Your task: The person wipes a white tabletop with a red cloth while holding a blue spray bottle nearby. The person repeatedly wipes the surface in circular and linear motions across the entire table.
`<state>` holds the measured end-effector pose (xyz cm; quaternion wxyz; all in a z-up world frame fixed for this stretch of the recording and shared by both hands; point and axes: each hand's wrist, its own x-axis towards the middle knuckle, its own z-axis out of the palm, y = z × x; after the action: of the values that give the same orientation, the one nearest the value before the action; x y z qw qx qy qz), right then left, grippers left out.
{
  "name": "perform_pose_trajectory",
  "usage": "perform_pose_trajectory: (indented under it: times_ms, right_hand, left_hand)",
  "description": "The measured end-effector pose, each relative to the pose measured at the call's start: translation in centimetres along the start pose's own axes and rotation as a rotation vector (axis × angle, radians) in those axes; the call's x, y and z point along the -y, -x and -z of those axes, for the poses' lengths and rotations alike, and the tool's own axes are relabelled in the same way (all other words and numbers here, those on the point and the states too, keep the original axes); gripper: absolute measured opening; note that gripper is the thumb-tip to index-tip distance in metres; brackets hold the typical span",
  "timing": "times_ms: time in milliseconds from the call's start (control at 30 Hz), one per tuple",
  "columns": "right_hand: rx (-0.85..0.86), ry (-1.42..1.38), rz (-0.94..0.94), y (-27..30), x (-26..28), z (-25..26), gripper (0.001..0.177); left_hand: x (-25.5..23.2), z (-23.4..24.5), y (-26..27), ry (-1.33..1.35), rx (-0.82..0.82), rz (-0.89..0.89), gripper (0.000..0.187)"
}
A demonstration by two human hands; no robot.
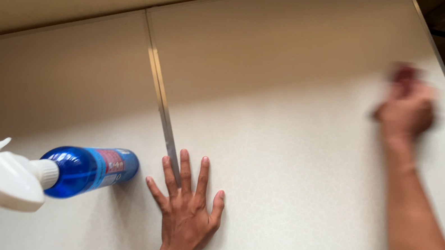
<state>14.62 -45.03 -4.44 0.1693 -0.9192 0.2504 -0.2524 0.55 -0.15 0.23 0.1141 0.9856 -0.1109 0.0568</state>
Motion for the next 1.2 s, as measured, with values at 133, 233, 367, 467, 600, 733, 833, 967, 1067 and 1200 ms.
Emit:
perform_pose_trajectory:
  times_ms: [133, 233, 367, 467, 600, 733, 833, 967, 1067, 1200]
  right_hand:
    - [0.146, -0.211, 0.413, 10.2, 15.2, -2.2, 0.028]
    - [0.327, -0.445, 0.723, 15.5, 22.8, -0.8, 0.026]
    - [0.516, -0.501, 0.950, 13.6, 25.2, -0.9, 0.036]
    - [0.445, -0.531, 1.145, 8.3, 22.3, -2.9, 0.037]
    - [0.226, -0.388, 0.756, -2.8, 14.0, -4.4, 0.021]
    - [-0.043, 0.083, 0.320, -11.6, 6.5, -5.6, 0.021]
    - [-0.099, 0.130, 0.237, -12.5, 7.2, -8.3, 0.021]
    - [-0.026, -0.068, 0.449, -7.9, 17.8, -12.5, 0.021]
    - [0.103, -0.229, 0.693, -0.5, 27.9, -13.5, 0.022]
    - [0.300, -0.415, 0.895, 6.6, 36.6, -13.1, 0.022]
  left_hand:
    - [0.0, -0.1, 0.0, -0.003, -0.011, -0.007, 0.073]
    - [0.0, 0.1, -0.2, -0.009, 0.012, 0.009, 0.073]
    - [0.2, 0.0, -0.4, -0.019, 0.007, 0.016, 0.074]
    - [0.3, -0.2, -0.2, -0.013, -0.004, 0.026, 0.075]
    - [0.7, -0.9, -0.6, -0.027, 0.002, 0.019, 0.078]
    - [1.3, -1.5, -0.4, -0.027, 0.000, -0.003, 0.078]
    - [1.2, -2.0, -0.3, -0.018, -0.004, 0.015, 0.078]
    - [1.1, -2.5, -0.3, 0.013, 0.000, 0.040, 0.079]
    - [1.0, -2.6, 0.1, 0.038, -0.025, 0.057, 0.078]
    - [0.8, -2.9, -0.1, 0.014, -0.049, 0.071, 0.075]
